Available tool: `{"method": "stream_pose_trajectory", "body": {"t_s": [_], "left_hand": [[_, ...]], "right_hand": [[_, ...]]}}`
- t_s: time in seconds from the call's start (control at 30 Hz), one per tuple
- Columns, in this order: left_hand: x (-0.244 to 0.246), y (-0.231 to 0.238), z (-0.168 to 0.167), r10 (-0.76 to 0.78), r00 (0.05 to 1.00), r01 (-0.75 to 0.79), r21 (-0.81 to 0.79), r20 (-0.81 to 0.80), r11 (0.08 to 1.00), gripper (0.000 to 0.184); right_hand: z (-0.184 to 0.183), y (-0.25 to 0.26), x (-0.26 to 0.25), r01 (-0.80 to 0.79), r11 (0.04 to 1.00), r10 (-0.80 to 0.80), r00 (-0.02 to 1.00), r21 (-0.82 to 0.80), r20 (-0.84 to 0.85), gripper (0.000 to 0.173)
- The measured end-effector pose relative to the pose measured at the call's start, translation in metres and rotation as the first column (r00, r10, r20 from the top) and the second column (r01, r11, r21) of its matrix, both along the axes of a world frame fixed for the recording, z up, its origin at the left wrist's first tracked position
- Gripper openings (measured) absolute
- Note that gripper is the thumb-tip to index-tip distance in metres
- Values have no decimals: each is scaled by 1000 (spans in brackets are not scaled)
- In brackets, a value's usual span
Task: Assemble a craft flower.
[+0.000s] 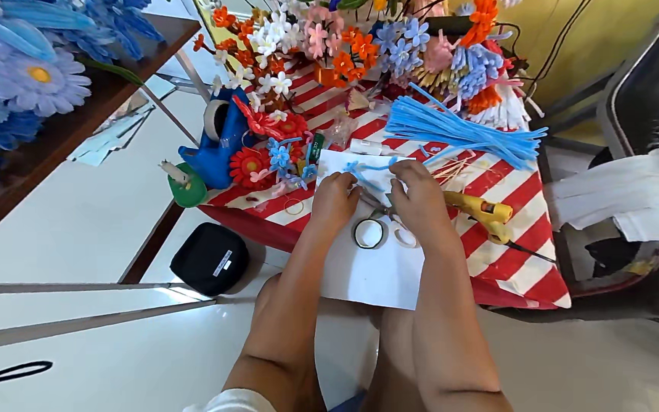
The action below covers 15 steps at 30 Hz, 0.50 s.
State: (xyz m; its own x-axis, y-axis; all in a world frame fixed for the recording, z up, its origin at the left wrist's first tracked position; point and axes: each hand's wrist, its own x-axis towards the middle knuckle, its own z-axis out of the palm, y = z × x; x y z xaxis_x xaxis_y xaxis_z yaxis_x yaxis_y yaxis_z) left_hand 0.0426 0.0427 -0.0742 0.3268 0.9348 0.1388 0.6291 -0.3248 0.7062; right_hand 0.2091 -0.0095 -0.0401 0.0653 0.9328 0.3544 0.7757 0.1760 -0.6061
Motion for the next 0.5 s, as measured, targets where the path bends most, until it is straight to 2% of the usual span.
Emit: {"method": "stream_pose_trajectory", "body": {"t_s": [0.07,0.13,0.17,0.23,0.3,0.4,0.5], "left_hand": [[0,-3,2,54,996,-58,57,72,997,25],[3,-5,-5,89,976,-143,276,198,951,20],[4,-4,-8,70,967,-162,381,244,910,20],[3,-2,-10,-28,968,-103,498,248,861,21],[3,-2,-11,-108,974,-5,498,198,867,21],[5,-2,-12,-138,977,56,424,165,904,17],[1,-1,-11,-136,985,93,340,104,936,14]], "right_hand": [[0,-3,1,1,999,-1,1000,51,0,22],[-1,-4,0,-39,994,38,999,105,19,20],[-1,-5,-1,-68,989,65,997,128,33,20],[-3,-6,-4,-121,978,116,993,170,38,20],[-5,-6,-7,-157,966,157,987,204,19,21],[-11,-5,-8,-194,958,200,980,210,-6,21],[-9,-7,-3,-217,972,220,975,85,-30,20]]}}
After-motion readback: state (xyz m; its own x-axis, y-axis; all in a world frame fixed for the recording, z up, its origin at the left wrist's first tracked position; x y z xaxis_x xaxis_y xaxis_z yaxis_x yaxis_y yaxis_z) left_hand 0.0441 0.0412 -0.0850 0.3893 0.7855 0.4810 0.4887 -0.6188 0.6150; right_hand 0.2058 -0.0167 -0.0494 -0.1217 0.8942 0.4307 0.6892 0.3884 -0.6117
